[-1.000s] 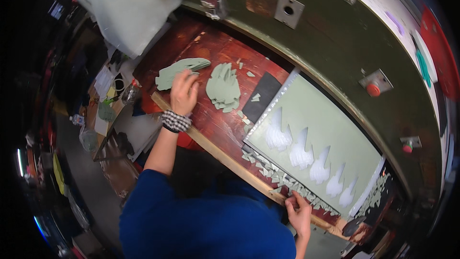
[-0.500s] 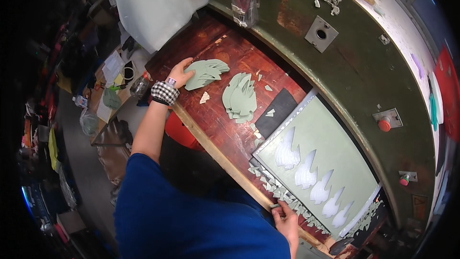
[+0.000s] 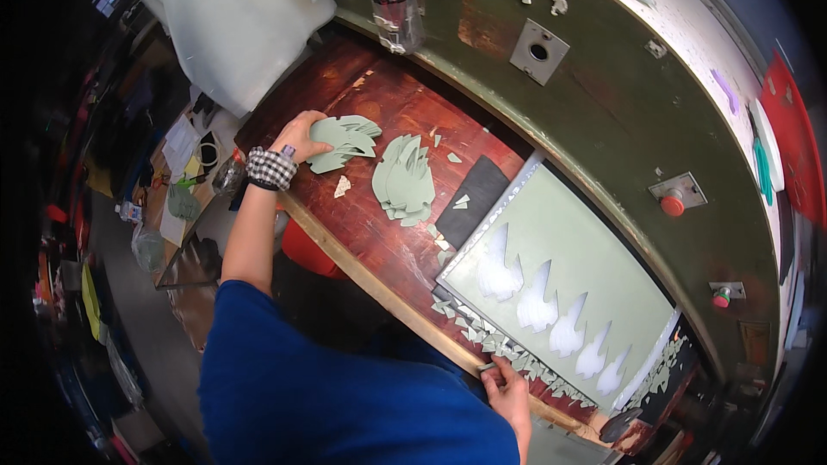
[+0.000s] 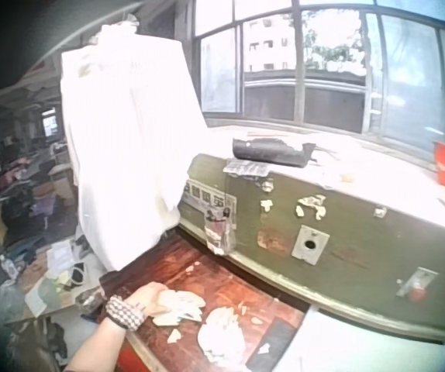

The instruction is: The person repeatedly places a sheet of light green foam on a cutting machine, presses a button to cut out multiple leaf-shaped pieces, removes the cutouts, and stacks them. The person also discards the leftover foam sheet and repeats the process with new sheets.

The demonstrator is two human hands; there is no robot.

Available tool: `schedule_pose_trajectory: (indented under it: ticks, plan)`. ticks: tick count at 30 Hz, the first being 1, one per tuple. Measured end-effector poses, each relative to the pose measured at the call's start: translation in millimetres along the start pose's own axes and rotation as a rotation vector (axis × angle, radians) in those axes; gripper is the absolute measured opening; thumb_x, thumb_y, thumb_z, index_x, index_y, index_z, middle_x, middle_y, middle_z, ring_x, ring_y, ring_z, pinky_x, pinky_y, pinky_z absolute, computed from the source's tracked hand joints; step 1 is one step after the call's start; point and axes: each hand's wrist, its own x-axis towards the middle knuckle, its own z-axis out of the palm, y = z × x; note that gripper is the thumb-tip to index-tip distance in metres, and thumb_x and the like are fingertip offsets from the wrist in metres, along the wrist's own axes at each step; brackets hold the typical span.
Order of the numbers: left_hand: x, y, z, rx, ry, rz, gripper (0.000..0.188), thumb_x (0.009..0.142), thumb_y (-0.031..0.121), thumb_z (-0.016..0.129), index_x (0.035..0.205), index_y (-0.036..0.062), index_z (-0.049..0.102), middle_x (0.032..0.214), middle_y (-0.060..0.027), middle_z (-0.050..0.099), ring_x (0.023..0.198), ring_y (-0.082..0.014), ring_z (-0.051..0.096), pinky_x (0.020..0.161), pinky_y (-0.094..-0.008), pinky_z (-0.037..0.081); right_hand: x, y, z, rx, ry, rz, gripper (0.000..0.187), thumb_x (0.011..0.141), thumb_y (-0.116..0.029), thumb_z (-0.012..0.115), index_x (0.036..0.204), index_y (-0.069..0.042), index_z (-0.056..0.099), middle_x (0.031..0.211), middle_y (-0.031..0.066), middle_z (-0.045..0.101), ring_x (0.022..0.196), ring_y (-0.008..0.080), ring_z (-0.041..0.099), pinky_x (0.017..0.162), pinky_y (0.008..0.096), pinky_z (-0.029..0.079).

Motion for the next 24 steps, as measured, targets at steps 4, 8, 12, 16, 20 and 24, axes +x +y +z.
schedule_pose_trajectory:
  ticks: [4,8,12,16,20,24]
  plan:
    - [-21.5,47.9,-17.0,0.085,0.051,-0.027,0.040,0.070,0.012,0.077,0.100,0.0003,0.052,0.108,-0.0209,0.061,0.099,-0.0363,0.060,0.082,-0.0430,0.049,-2.3,2.6,-0.2,0.010,0.021,0.012,0.038,0.084,-0.002,0.068,0.120,0.003,0.060,0.082,0.0080,0.067,0.074,0.0111,0.060,0.066,0.0248,0.049]
    - [-40.8,78.5,-6.5,-0.318,0.215,0.115,0.039,0.082,0.007,0.066,0.118,0.0031,0.053,0.113,-0.0199,0.062,0.101,-0.0304,0.063,0.086,-0.0362,0.049,0.8,6.2,0.1,0.010,0.024,-0.041,0.037,0.084,-0.003,0.068,0.119,0.003,0.060,0.082,0.0093,0.068,0.073,0.0120,0.062,0.067,0.0254,0.050]
    - [-46.7,102.7,68.9,-0.702,0.380,-0.018,0.036,0.092,0.013,0.057,0.125,-0.0022,0.054,0.121,-0.0196,0.060,0.110,-0.0228,0.059,0.094,-0.0319,0.044,7.4,10.6,-2.5,-0.014,-0.001,-0.127,0.038,0.084,-0.003,0.068,0.119,0.003,0.059,0.083,0.0112,0.069,0.071,0.0141,0.065,0.066,0.0273,0.052]
    - [-52.5,115.7,151.1,-0.119,0.594,-0.047,0.031,0.087,0.008,0.056,0.117,0.0001,0.057,0.108,-0.0185,0.051,0.104,-0.0369,0.048,0.095,-0.0437,0.038,9.3,18.3,-4.1,0.030,-0.006,-0.168,0.036,0.084,-0.004,0.068,0.119,0.004,0.059,0.080,0.0096,0.068,0.067,0.0130,0.063,0.065,0.0270,0.052]
    - [-47.8,106.4,169.6,-0.336,0.697,-0.189,0.038,0.090,0.006,0.049,0.128,0.0014,0.051,0.116,-0.0214,0.047,0.114,-0.0353,0.043,0.100,-0.0435,0.033,5.3,43.4,-11.3,0.176,0.049,-0.166,0.030,0.087,-0.005,0.066,0.115,0.003,0.061,0.078,0.0071,0.067,0.066,0.0106,0.061,0.063,0.0257,0.051]
    - [-70.8,123.7,149.6,-0.258,0.795,0.130,0.037,0.091,0.010,0.050,0.126,-0.0014,0.051,0.120,-0.0207,0.049,0.114,-0.0353,0.046,0.100,-0.0447,0.036,0.5,96.1,-59.7,0.558,0.435,-0.091,0.021,0.089,-0.004,0.062,0.109,0.002,0.064,0.082,0.0043,0.066,0.070,0.0080,0.059,0.064,0.0229,0.049]
